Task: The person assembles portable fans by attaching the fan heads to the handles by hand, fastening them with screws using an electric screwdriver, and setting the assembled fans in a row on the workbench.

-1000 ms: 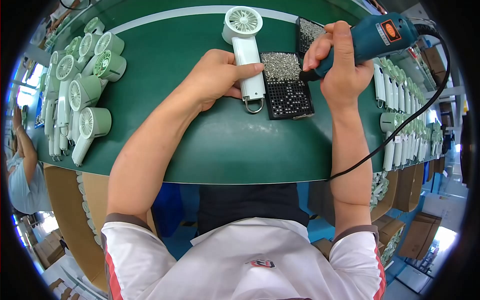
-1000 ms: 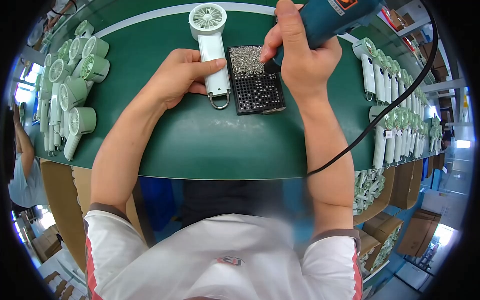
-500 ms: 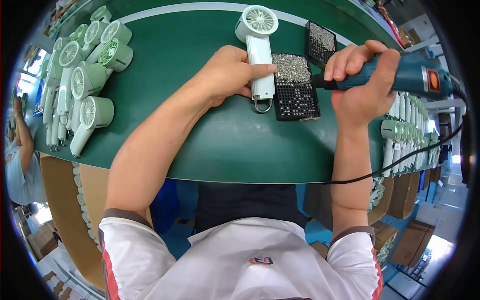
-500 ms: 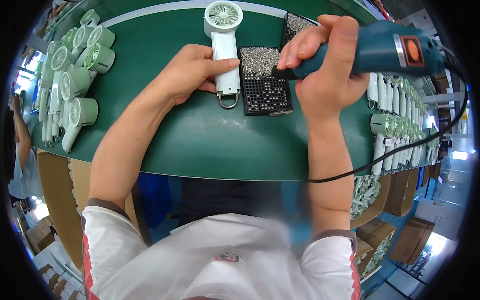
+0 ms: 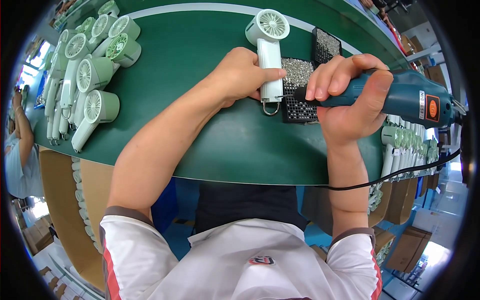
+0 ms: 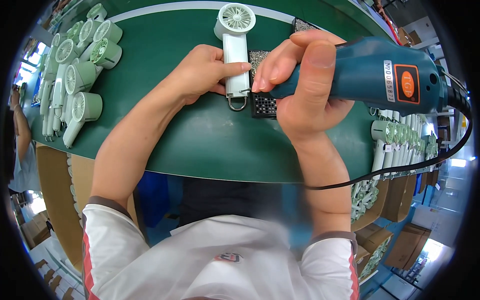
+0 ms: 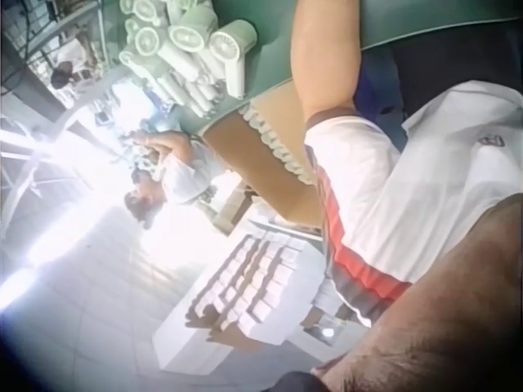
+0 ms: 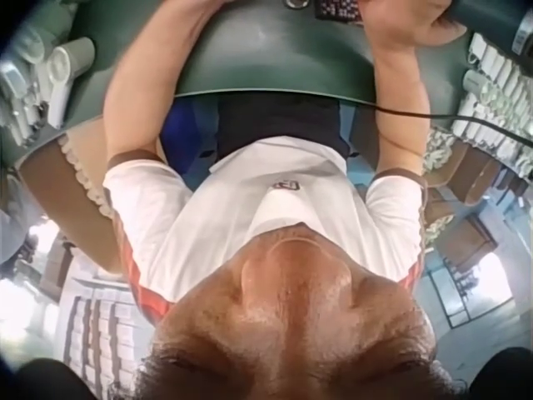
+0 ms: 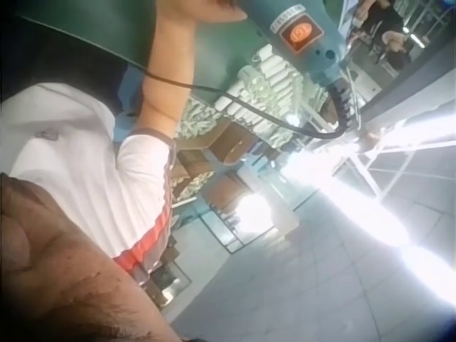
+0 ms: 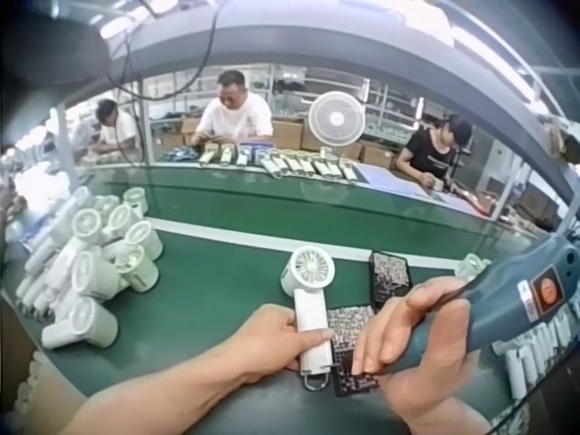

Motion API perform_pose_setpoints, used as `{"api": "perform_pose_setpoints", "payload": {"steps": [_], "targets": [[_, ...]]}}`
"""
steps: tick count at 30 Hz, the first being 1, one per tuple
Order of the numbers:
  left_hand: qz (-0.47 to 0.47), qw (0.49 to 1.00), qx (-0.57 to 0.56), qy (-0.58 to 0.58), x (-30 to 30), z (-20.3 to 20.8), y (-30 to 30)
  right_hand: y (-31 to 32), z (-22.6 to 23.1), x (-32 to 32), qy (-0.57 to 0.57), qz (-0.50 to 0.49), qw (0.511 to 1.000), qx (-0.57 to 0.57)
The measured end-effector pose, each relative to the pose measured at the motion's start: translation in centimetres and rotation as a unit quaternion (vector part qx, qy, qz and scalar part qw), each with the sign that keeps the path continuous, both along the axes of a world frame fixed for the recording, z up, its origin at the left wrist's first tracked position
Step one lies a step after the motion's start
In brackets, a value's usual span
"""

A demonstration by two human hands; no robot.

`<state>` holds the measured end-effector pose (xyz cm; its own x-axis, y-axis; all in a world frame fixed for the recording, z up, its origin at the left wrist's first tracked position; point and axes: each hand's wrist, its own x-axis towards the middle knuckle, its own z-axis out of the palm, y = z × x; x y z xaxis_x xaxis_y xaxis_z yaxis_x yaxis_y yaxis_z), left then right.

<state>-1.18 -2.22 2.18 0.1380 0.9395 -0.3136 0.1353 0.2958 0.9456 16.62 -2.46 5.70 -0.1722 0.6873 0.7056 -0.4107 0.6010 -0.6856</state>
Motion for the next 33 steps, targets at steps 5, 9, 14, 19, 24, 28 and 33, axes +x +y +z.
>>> {"api": "perform_pose_setpoints", "payload": {"steps": [5, 9, 14, 19, 24, 28, 33], "targets": [[0.001, 1.000, 0.001, 0.006, -0.1, -0.1, 0.1, 0.1, -0.1, -0.1, -0.006, 0.004, 1.000, 0.005], [-0.004, 1.000, -0.001, 0.010, -0.1, 0.0, 0.0, 0.2, -0.8, -0.5, 0.036, 0.056, 0.998, 0.017], [0.011, 1.000, 0.011, 0.016, 0.1, -0.3, 0.1, 0.1, -0.8, -0.6, 0.036, 0.064, 0.997, 0.021], [0.031, 0.999, 0.018, -0.006, 0.2, -0.8, 0.2, 0.3, -0.8, -0.5, -0.084, 0.063, 0.994, 0.037], [0.022, 0.999, 0.028, 0.019, 0.0, -0.6, 0.2, 0.4, -0.7, -1.1, -0.091, 0.077, 0.992, 0.030], [0.040, 0.998, 0.046, 0.021, 0.6, -1.0, 0.5, 0.9, -0.5, -0.7, -0.070, 0.097, 0.993, 0.022], [0.041, 0.996, 0.078, 0.019, 1.3, -1.9, 0.7, -0.2, -1.5, -0.4, -0.026, 0.085, 0.996, 0.010]]}}
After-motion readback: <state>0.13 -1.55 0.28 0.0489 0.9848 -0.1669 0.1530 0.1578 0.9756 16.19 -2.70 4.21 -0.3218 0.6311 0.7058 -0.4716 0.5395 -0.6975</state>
